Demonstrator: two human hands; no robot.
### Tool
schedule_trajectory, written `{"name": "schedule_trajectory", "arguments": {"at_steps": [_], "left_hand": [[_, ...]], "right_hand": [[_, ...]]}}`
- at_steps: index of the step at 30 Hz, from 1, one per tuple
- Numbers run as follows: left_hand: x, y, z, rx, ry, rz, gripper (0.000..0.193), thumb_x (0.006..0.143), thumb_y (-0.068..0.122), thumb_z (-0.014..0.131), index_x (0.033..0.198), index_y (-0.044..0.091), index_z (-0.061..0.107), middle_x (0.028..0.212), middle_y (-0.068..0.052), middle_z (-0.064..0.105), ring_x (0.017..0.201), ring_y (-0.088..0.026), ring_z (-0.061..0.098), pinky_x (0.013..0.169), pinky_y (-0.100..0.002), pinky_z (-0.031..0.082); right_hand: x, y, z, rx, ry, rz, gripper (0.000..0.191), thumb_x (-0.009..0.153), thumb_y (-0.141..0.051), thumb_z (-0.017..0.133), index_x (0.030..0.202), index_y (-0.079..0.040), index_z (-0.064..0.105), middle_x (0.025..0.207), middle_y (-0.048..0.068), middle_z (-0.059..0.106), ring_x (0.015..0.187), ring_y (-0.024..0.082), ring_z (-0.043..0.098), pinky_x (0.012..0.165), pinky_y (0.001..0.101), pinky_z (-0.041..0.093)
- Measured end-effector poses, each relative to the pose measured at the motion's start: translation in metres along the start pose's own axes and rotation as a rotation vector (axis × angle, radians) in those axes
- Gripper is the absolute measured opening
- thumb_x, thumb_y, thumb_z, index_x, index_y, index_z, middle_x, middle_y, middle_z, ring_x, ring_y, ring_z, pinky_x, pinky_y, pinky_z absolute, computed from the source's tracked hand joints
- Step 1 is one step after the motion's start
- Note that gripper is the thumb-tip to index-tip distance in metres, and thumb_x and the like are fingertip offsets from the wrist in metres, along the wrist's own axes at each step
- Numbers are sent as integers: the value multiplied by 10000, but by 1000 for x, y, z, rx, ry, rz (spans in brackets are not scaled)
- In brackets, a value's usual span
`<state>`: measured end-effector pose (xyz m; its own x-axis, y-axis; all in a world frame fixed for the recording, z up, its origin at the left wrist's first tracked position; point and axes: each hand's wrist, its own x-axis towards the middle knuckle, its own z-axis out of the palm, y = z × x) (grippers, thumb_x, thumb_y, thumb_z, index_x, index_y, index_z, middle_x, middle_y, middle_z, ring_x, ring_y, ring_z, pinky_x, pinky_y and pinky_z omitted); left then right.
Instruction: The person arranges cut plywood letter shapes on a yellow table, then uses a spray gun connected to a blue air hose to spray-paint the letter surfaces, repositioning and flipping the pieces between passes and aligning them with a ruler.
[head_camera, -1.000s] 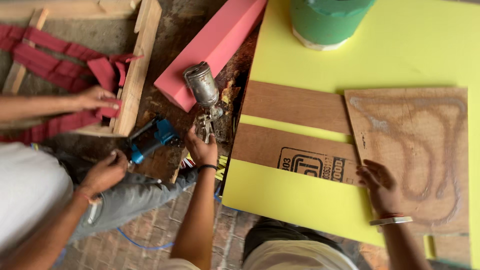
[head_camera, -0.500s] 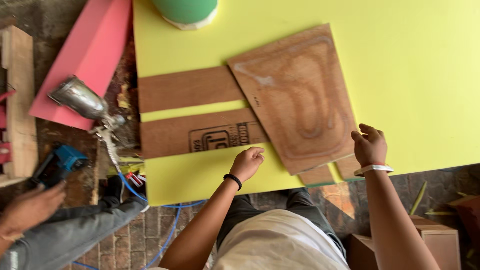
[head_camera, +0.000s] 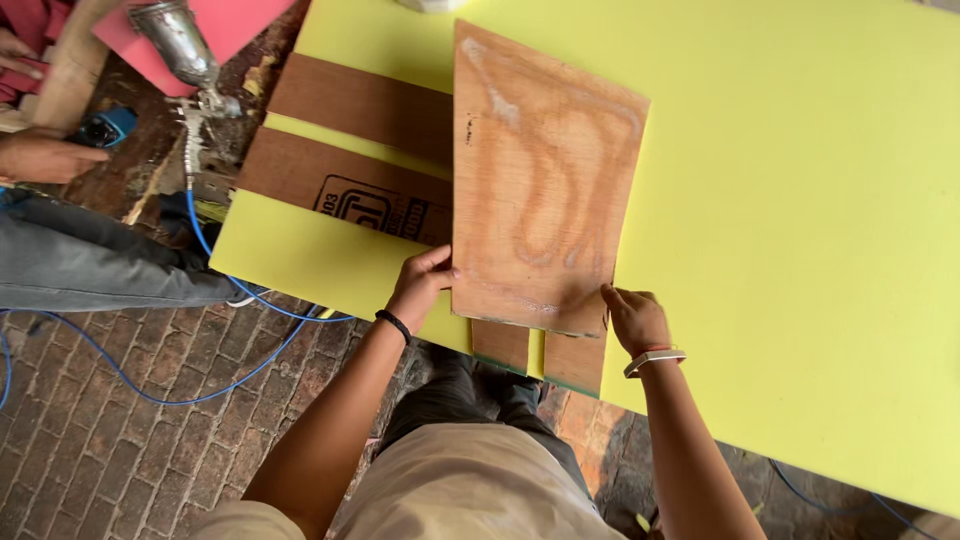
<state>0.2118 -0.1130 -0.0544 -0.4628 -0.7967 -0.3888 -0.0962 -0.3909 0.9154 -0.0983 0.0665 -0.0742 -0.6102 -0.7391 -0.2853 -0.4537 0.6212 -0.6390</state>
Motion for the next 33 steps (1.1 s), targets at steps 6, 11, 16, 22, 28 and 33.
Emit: {"name": "schedule_trajectory", "arguments": {"at_steps": [6,11,16,22,28,33], "left_hand": [[-32,65,58,332,-97,288,457,850,50,758,1297,15,672,1034,-48,768,836,-127,701,763,-273,592],[-79,112,149,742,-70,676,473,816,67,756,1283,7,703,878,-99,709,735,-169,695,678,-328,599],[-106,113,224,677,-172,805,442,821,132,779,1220,-24,671,930,-154,680,753,-245,685,669,-363,580],[-47,45,233,465,-270,463,331,904,158,638,1193,-2,664,1056,-161,704,946,-277,708,796,-387,585],[36,3,266,884,72,288,386,934,221,653,1233,-22,658,1165,-275,654,1048,-458,634,863,-555,536],[47,-1,288,628,409,8,336,913,70,541,1169,15,752,1006,-199,745,938,-354,712,812,-433,563]], "right_hand": [[-16,-129,-68,170,409,-508,237,881,-246,811,1090,-134,804,950,87,721,747,210,683,658,331,568],[-1,-209,-125,-50,635,-697,371,840,-315,881,1101,-71,783,871,91,697,791,262,669,678,382,555],[6,-186,-170,-239,704,-448,193,854,-209,837,1021,-119,803,878,99,708,831,286,678,720,400,559],[27,-96,-217,316,600,-134,311,809,-70,756,1116,-24,736,1040,99,760,907,198,739,797,307,598],[56,9,-226,669,431,-186,312,864,16,728,1174,19,703,1043,85,740,891,151,706,791,274,613],[63,97,-211,871,332,-143,277,884,57,730,1158,23,711,986,44,709,878,112,668,819,246,579]]}}
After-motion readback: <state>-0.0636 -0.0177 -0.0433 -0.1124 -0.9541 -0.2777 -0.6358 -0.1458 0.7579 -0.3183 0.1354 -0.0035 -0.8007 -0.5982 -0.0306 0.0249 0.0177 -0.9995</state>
